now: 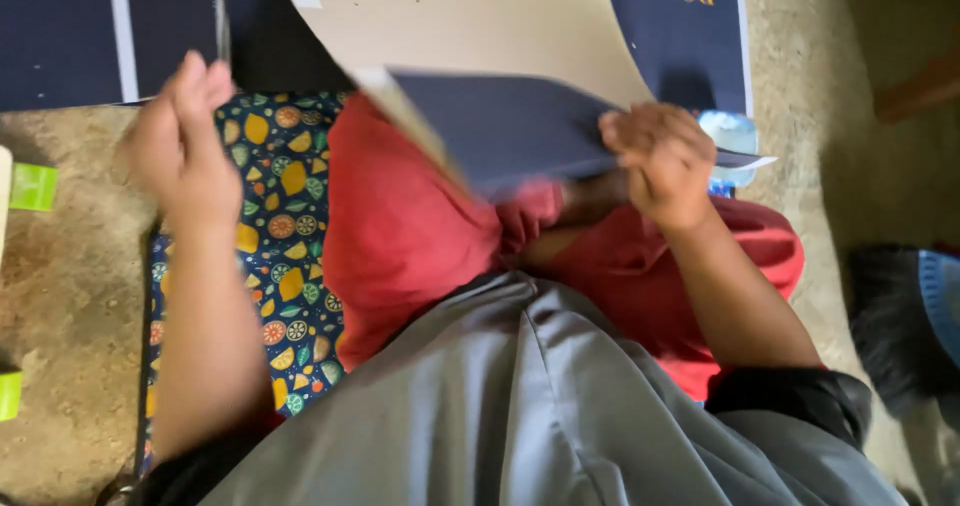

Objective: Applying glue to white paper strips and attaching them to a blue cardboard sheet to assemble a product.

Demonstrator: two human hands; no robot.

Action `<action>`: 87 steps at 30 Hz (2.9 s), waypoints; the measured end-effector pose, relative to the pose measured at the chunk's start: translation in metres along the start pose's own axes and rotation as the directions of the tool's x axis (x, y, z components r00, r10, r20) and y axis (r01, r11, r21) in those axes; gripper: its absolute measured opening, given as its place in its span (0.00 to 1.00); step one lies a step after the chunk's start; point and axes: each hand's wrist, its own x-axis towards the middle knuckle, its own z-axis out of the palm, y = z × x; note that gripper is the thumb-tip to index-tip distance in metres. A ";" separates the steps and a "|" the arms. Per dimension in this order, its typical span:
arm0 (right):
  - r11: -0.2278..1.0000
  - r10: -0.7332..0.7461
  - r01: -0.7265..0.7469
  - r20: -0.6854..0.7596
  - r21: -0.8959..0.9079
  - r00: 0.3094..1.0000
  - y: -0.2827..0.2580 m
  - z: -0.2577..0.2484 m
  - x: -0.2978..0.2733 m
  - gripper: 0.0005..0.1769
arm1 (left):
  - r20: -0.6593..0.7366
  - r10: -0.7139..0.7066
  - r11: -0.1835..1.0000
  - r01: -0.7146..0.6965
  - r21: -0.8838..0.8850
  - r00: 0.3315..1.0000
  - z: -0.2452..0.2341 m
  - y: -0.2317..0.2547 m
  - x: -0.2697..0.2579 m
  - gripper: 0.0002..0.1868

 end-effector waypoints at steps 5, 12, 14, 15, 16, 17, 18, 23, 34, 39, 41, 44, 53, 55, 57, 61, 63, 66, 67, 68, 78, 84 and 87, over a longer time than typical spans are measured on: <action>0.966 -0.228 0.208 0.127 0.153 0.965 -0.033 -0.032 0.012 0.08 | 0.750 -0.643 -0.607 0.492 -0.624 0.157 0.084 -0.045 -0.008 0.52; 0.955 -0.295 0.295 0.148 0.025 0.944 0.002 -0.095 -0.028 0.06 | 0.676 -0.730 -0.602 0.376 -0.705 0.101 0.114 -0.097 -0.013 0.26; 0.963 -0.233 0.259 0.247 -0.076 0.941 0.023 -0.101 -0.041 0.08 | 0.681 -0.703 -0.425 0.645 -0.635 0.207 0.100 -0.095 -0.018 0.42; 0.963 -0.235 0.259 0.249 -0.069 0.940 0.034 -0.099 -0.044 0.08 | 0.678 -0.707 -0.426 0.645 -0.635 0.201 0.099 -0.086 -0.013 0.42; 0.953 -0.268 0.292 0.228 -0.075 0.936 0.049 -0.094 -0.044 0.08 | 0.629 -0.768 -0.414 0.652 -0.635 0.124 0.095 -0.078 -0.009 0.38; 0.943 -0.301 0.324 0.207 -0.082 0.931 0.062 -0.089 -0.044 0.08 | 0.571 -0.820 -0.404 0.660 -0.633 0.046 0.090 -0.070 -0.005 0.36; 0.940 -0.317 0.335 0.202 -0.062 0.927 0.065 -0.086 -0.041 0.08 | 0.554 -0.832 -0.399 0.655 -0.642 0.036 0.093 -0.065 -0.004 0.36; 0.870 -0.469 0.483 0.138 -0.100 0.873 0.052 -0.082 -0.003 0.06 | 0.624 -0.767 -0.491 0.760 -0.425 -0.147 0.102 -0.068 0.000 0.38; 0.869 -0.417 0.440 0.147 -0.227 0.897 0.088 -0.117 -0.069 0.06 | 0.435 -0.897 -0.354 0.709 -0.610 -0.074 0.168 -0.081 0.007 0.22; 0.918 -0.265 0.323 0.248 -0.232 0.932 0.176 -0.124 -0.087 0.07 | 0.210 -0.950 0.009 0.694 -0.720 0.230 0.092 -0.008 0.015 0.18; 0.888 -0.107 0.360 0.631 -0.287 0.768 0.266 -0.130 -0.115 0.41 | -0.090 -0.850 0.369 0.465 -0.805 0.519 0.071 0.026 0.005 0.26; 0.989 0.134 -0.079 0.527 -0.127 0.839 0.419 -0.094 -0.181 0.25 | -0.188 -0.786 0.540 0.506 -0.672 0.589 0.048 0.088 -0.015 0.26; 0.988 0.098 -0.069 0.220 -0.137 0.971 0.005 0.023 0.008 0.33 | -0.212 -0.733 0.577 0.425 -0.697 0.647 0.154 0.198 -0.063 0.43; 0.987 0.084 -0.066 0.122 -0.147 0.989 -0.072 0.059 0.060 0.38 | -0.223 -0.689 0.629 0.416 -0.656 0.690 0.183 0.184 -0.080 0.41; 0.986 0.099 -0.087 0.080 -0.140 0.992 -0.118 0.078 0.084 0.41 | -0.233 -0.635 0.712 0.440 -0.547 0.736 0.192 0.166 -0.111 0.38; 0.975 0.092 -0.087 0.016 -0.203 0.996 -0.103 0.061 0.078 0.17 | -0.251 -0.503 0.848 0.414 -0.331 0.827 0.194 0.092 -0.156 0.32; 0.978 0.095 -0.093 0.003 -0.185 0.995 -0.105 0.035 0.075 0.11 | -0.239 -0.428 0.897 0.377 -0.233 0.872 0.192 0.048 -0.170 0.30; 0.977 0.187 -0.192 0.061 0.092 0.981 -0.109 -0.004 0.062 0.13 | -0.231 -0.303 0.953 0.293 -0.077 0.925 0.187 -0.023 -0.169 0.25; 0.949 0.236 -0.248 0.085 0.194 0.968 -0.109 -0.016 0.054 0.12 | -0.225 -0.261 0.965 0.263 -0.022 0.939 0.179 -0.045 -0.164 0.24; 0.905 0.279 -0.302 0.119 0.299 0.953 -0.112 -0.026 0.046 0.12 | -0.216 -0.224 0.971 0.238 0.038 0.950 0.168 -0.065 -0.162 0.22; 0.590 0.454 -0.566 0.343 0.575 0.822 -0.062 -0.159 -0.046 0.24 | -0.073 0.094 0.808 -0.033 0.588 0.993 0.087 -0.215 -0.116 0.10; 0.419 0.622 -0.662 0.335 0.621 0.708 -0.017 -0.219 -0.115 0.20 | 0.135 0.236 0.566 -0.248 0.786 0.962 0.065 -0.243 -0.075 0.09; 0.348 0.709 -0.692 0.306 0.632 0.635 0.013 -0.231 -0.124 0.19 | 0.224 0.312 0.430 -0.347 0.834 0.923 0.098 -0.239 -0.031 0.11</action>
